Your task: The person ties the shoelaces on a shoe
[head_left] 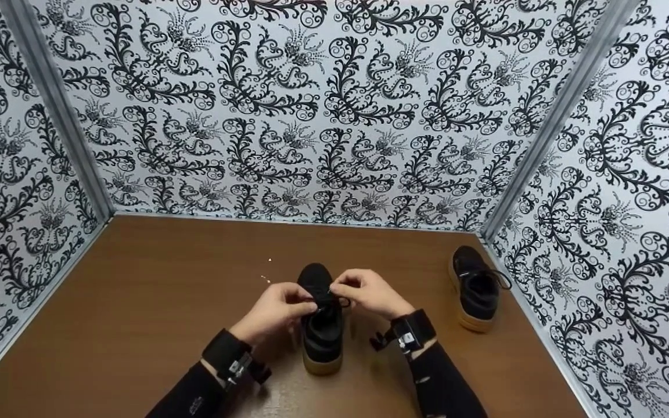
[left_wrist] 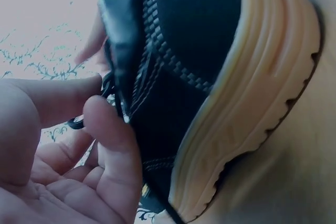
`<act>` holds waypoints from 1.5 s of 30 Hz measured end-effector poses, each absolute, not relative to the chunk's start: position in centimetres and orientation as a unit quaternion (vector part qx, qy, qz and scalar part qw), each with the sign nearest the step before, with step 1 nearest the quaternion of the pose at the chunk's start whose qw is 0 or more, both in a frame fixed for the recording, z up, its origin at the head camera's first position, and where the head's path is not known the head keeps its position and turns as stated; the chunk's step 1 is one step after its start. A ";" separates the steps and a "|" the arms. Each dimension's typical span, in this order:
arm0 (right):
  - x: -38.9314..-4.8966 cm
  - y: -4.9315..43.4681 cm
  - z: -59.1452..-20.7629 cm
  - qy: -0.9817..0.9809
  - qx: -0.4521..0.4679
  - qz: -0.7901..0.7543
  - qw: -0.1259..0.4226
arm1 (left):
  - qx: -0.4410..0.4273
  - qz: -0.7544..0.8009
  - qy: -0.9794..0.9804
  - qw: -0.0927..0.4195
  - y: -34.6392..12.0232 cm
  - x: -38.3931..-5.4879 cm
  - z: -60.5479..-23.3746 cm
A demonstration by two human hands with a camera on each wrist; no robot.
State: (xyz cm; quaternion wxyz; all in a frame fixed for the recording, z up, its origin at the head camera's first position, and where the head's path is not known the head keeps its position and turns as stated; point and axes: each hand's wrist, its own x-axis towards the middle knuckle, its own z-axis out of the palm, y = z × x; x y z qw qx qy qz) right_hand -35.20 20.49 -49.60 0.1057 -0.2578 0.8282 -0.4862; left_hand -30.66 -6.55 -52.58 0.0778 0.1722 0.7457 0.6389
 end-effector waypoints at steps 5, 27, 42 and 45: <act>-35.2 19.7 -50.2 0.829 -0.228 -0.506 0.072 | 0.170 0.623 0.762 0.040 -5.8 -30.5 -52.7; -35.5 20.3 -49.7 0.815 -0.165 -0.548 0.090 | 0.164 0.634 0.755 -0.012 -5.4 -30.4 -53.0; -34.4 21.2 -48.3 0.865 -0.270 -0.394 0.155 | 0.156 0.648 0.745 -0.022 -5.0 -30.4 -53.1; -34.5 21.1 -48.3 0.878 -0.267 -0.380 0.116 | 0.159 0.644 0.748 -0.027 -5.0 -30.4 -53.0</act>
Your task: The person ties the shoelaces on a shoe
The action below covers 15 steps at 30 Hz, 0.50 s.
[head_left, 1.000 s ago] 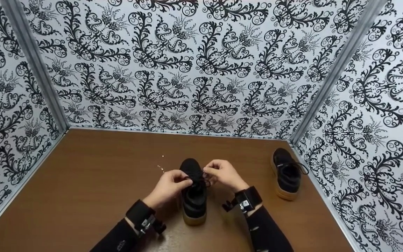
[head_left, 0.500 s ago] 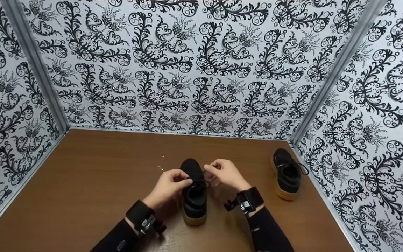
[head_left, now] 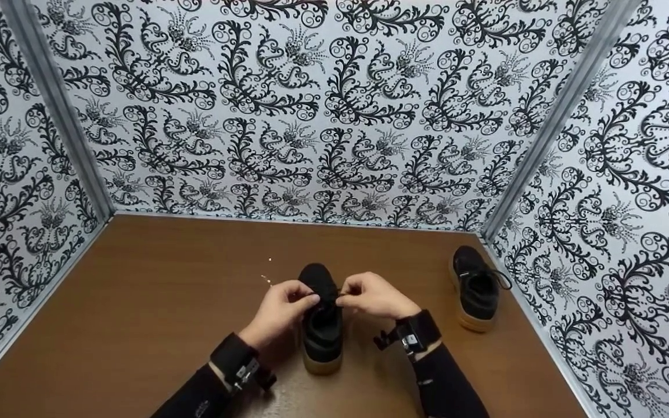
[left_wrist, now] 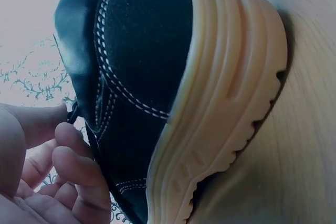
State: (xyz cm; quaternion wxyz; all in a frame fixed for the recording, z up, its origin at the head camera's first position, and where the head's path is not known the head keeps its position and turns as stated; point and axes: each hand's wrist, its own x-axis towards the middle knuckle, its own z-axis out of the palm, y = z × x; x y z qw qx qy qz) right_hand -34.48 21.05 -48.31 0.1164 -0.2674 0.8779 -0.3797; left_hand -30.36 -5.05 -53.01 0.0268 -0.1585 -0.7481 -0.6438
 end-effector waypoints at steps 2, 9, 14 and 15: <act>-34.5 21.1 -48.3 0.889 -0.265 -0.362 0.093 | -0.159 -0.642 -0.750 0.026 -5.1 -30.4 -53.0; -34.7 21.7 -47.9 0.902 -0.254 -0.343 0.074 | -0.178 -0.570 -0.798 0.081 -5.5 -30.5 -52.8; -35.0 22.4 -48.1 0.889 -0.233 -0.383 0.092 | -0.183 -0.536 -0.818 0.103 -5.8 -30.6 -52.7; -35.0 22.5 -48.2 0.885 -0.227 -0.395 0.100 | -0.180 -0.540 -0.817 0.096 -5.8 -30.6 -52.7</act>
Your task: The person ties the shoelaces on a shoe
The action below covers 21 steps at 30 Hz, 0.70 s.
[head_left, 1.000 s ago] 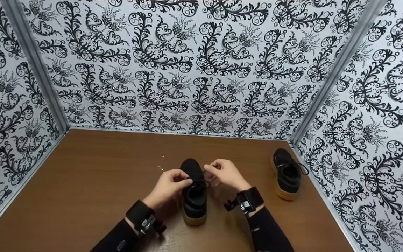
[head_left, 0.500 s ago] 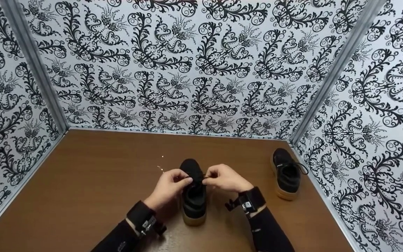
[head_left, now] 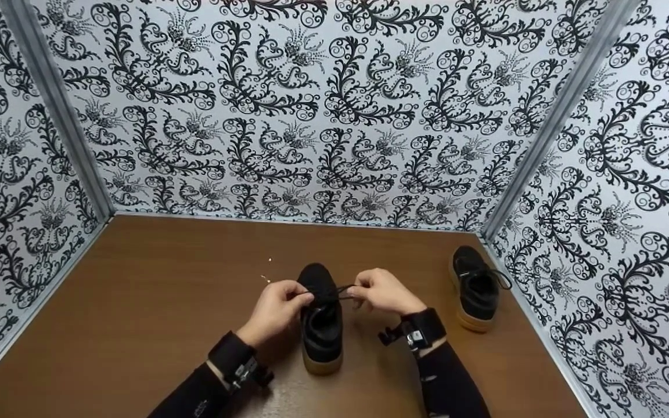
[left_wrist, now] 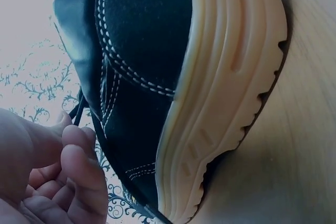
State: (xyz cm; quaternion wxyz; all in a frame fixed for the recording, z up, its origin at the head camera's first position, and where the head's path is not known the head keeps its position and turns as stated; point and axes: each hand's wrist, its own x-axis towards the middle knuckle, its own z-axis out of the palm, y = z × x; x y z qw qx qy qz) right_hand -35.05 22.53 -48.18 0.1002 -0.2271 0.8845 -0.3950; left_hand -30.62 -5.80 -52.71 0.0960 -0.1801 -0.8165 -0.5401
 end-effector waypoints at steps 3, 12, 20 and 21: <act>-35.3 22.7 -48.4 0.866 -0.198 -0.442 0.126 | -0.175 -0.552 -0.811 0.077 -6.0 -30.6 -52.7; -35.3 22.4 -48.6 0.858 -0.155 -0.473 0.123 | -0.157 -0.636 -0.756 -0.001 -6.1 -30.7 -53.1; -35.0 22.5 -48.7 0.899 -0.208 -0.351 0.156 | -0.185 -0.743 -0.625 -0.156 -5.6 -30.5 -53.5; -35.0 22.5 -48.8 0.899 -0.215 -0.346 0.161 | -0.185 -0.744 -0.621 -0.165 -5.6 -30.5 -53.5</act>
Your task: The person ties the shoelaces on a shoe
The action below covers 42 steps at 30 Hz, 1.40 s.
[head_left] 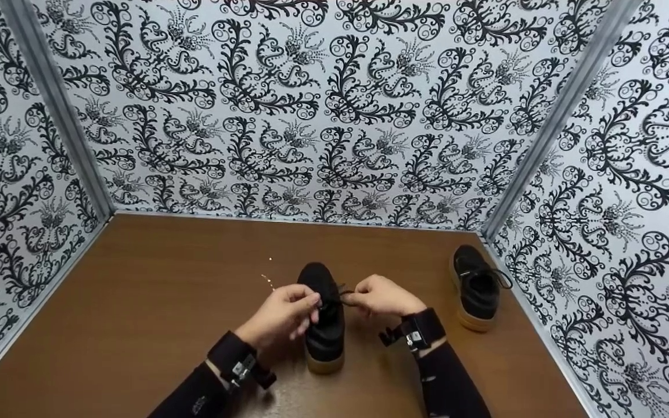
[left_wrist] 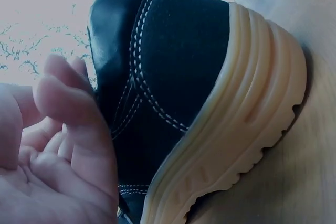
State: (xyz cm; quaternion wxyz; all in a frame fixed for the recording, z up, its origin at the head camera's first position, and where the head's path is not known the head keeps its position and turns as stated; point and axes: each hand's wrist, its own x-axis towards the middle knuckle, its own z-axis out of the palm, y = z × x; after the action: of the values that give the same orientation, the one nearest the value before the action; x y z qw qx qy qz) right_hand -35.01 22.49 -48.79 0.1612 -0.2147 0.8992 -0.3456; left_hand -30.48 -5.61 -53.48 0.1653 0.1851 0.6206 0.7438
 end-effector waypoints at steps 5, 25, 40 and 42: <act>-35.2 22.6 -49.4 0.898 -0.213 -0.347 0.167 | 0.172 0.742 0.626 0.170 -5.8 -30.5 -53.5; -36.0 22.8 -49.4 0.904 -0.149 -0.375 0.143 | 0.129 0.739 0.642 0.160 -6.8 -31.1 -52.7; -35.7 23.2 -49.8 0.917 -0.200 -0.332 0.091 | 0.135 0.737 0.637 0.181 -7.2 -31.5 -52.9; -35.7 23.1 -49.5 0.921 -0.227 -0.310 0.061 | 0.142 0.737 0.636 0.176 -7.3 -31.6 -52.9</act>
State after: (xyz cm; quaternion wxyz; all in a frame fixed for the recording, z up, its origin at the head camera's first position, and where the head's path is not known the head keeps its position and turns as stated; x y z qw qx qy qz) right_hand -35.71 23.12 -49.50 0.0611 -0.2275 0.9209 -0.3105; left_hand -31.56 -7.30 -52.88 0.1763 0.1423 0.6363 0.7374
